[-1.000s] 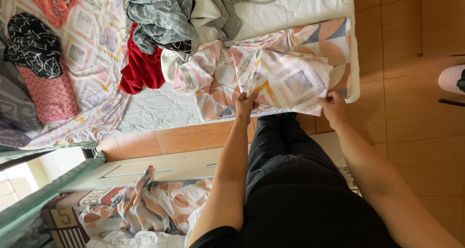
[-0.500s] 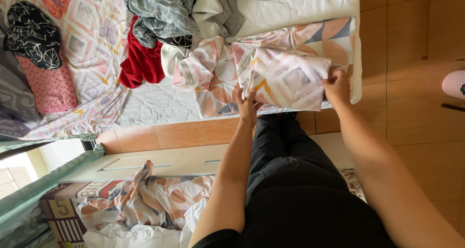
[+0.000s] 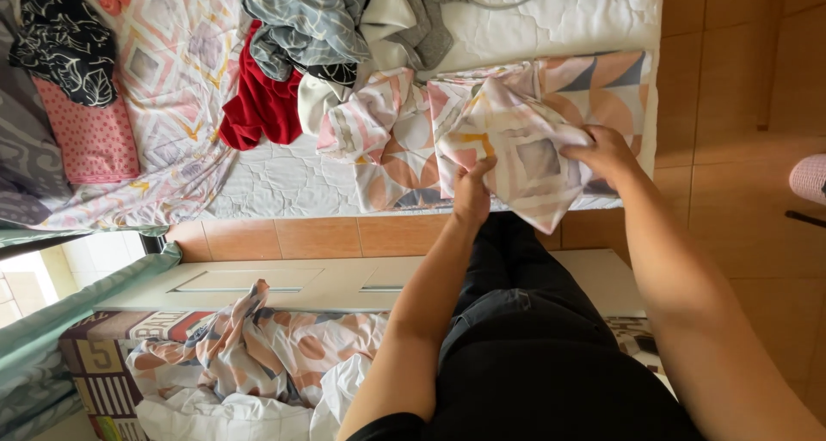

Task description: The person folds a patterned pillowcase and a matching bedsheet on a bed. They smooth the fabric, fold the items into neat rectangles, and stack them on the bed.

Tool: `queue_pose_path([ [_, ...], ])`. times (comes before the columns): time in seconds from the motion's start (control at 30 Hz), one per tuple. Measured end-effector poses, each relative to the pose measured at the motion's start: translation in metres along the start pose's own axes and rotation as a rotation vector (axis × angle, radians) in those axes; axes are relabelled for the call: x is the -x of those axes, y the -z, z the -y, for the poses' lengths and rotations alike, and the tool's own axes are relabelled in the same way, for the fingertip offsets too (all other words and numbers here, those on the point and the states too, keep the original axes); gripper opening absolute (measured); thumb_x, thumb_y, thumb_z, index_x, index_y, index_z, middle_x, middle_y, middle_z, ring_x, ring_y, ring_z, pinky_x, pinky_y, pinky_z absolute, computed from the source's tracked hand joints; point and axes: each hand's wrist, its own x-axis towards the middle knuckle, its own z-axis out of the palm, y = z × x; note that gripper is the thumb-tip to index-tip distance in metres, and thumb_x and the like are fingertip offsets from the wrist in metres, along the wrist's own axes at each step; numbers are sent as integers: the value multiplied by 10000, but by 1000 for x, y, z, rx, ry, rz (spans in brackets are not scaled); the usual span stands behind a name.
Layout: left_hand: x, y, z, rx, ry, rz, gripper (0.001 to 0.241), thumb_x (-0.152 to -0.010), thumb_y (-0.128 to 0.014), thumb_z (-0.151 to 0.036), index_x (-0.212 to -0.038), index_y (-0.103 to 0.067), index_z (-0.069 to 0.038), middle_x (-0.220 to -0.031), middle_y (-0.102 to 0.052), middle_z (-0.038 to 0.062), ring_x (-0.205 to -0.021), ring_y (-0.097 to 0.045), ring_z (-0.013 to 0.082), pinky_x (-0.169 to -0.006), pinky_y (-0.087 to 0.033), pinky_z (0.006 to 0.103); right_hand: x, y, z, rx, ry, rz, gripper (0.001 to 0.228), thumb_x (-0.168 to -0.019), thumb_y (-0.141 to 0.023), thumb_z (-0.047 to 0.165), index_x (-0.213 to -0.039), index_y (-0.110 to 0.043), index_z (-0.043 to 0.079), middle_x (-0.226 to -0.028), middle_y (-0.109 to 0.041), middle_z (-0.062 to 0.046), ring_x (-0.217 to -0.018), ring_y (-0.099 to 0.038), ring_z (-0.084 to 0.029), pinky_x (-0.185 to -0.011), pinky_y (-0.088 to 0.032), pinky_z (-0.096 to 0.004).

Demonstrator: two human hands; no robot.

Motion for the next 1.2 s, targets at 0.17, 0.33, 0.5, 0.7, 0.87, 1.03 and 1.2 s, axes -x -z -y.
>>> queue_pose_path([
  [0.17, -3, -24, -91, -73, -58, 205, 465, -875, -682, -10, -1318, -546, 24, -1158, -687, 135, -1011, -696, 268, -875, -593, 412, 35, -34, -4, -709, 268, 59, 547, -843, -812, 139, -1310, -573, -18, -1183, -690, -88, -1034, -665, -198, -898, -549, -329],
  [0.33, -52, 25, -76, -539, -52, -13, 475, -921, -727, -149, -1326, -517, -16, -1091, -675, 134, -940, -659, 219, -792, -561, 358, 33, -96, 18, -666, 190, 62, 613, -837, -780, 79, -1379, -497, 33, -1214, -650, -63, -1054, -634, -176, -876, -523, -353],
  [0.5, -79, 91, -24, -997, -154, -148, 549, -810, -801, -183, -1264, -532, -28, -1068, -704, 143, -904, -681, 214, -773, -569, 352, 1, -131, -22, -540, 101, -25, 591, -873, -741, 120, -1402, -485, 63, -1193, -648, -46, -1002, -627, -174, -795, -498, -370],
  [0.7, -63, 74, -75, -1452, -1067, -778, 571, -608, -937, -177, -1099, -660, -81, -1094, -622, 123, -1015, -619, 372, -852, -513, 456, 12, -112, -12, -106, 111, -156, 505, -932, -816, 227, -1291, -557, -15, -1074, -663, -170, -950, -630, -277, -863, -515, -371],
  [0.87, -76, 109, -167, -280, -383, -715, 416, -925, -689, -150, -1332, -652, -73, -1198, -567, 48, -963, -634, 272, -822, -534, 400, 32, -97, -7, 169, 448, -527, 695, -839, -854, 163, -1402, -485, -8, -1353, -533, -224, -1225, -478, -408, -1033, -405, -492],
  [1.03, -11, 24, -256, -78, -626, -226, 472, -986, -568, -37, -1455, -533, 7, -1174, -666, 129, -1013, -661, 173, -951, -516, 353, 38, -85, 33, 89, 597, -468, 650, -882, -817, 118, -1437, -490, 32, -1401, -522, -182, -1240, -519, -363, -1040, -459, -459],
  [1.2, 88, -86, -297, 8, -721, 188, 453, -1010, -560, 54, -1455, -483, 86, -1305, -661, 127, -1047, -679, 219, -966, -549, 379, 60, -84, 140, 13, 758, -325, 714, -900, -838, 118, -1507, -462, 93, -1470, -559, -115, -1163, -617, -258, -935, -557, -382],
])
